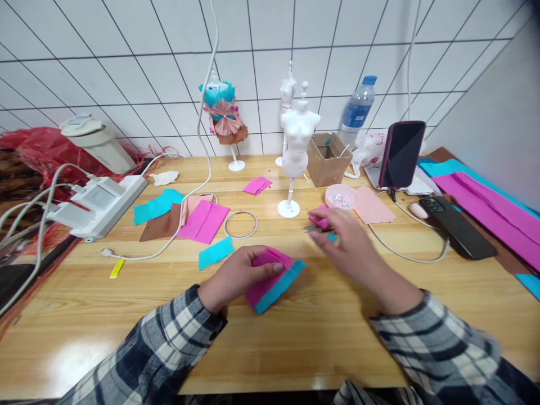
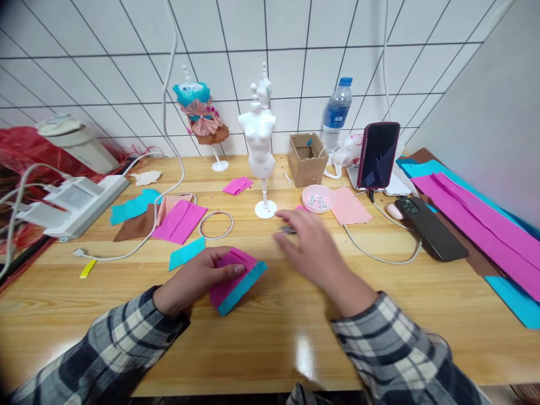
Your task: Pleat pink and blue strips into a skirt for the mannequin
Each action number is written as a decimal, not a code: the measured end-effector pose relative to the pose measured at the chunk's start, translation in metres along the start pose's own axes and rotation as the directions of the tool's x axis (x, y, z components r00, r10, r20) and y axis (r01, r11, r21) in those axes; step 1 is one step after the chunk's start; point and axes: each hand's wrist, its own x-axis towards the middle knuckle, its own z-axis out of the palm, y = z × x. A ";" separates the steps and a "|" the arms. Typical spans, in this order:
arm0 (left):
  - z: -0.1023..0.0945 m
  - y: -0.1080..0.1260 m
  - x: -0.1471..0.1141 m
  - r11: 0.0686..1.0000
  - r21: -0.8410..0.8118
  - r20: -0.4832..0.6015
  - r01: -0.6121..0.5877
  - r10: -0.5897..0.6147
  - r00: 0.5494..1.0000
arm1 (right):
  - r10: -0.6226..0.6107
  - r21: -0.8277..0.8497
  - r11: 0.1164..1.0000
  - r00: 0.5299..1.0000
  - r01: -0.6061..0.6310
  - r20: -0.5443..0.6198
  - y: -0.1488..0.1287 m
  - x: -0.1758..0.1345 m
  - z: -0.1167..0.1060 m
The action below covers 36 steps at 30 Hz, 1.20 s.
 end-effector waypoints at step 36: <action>-0.020 -0.004 0.002 0.963 -0.262 -0.107 -0.057 0.030 0.994 | 0.118 -0.255 0.963 0.988 -0.091 0.095 0.074 -0.007 -0.046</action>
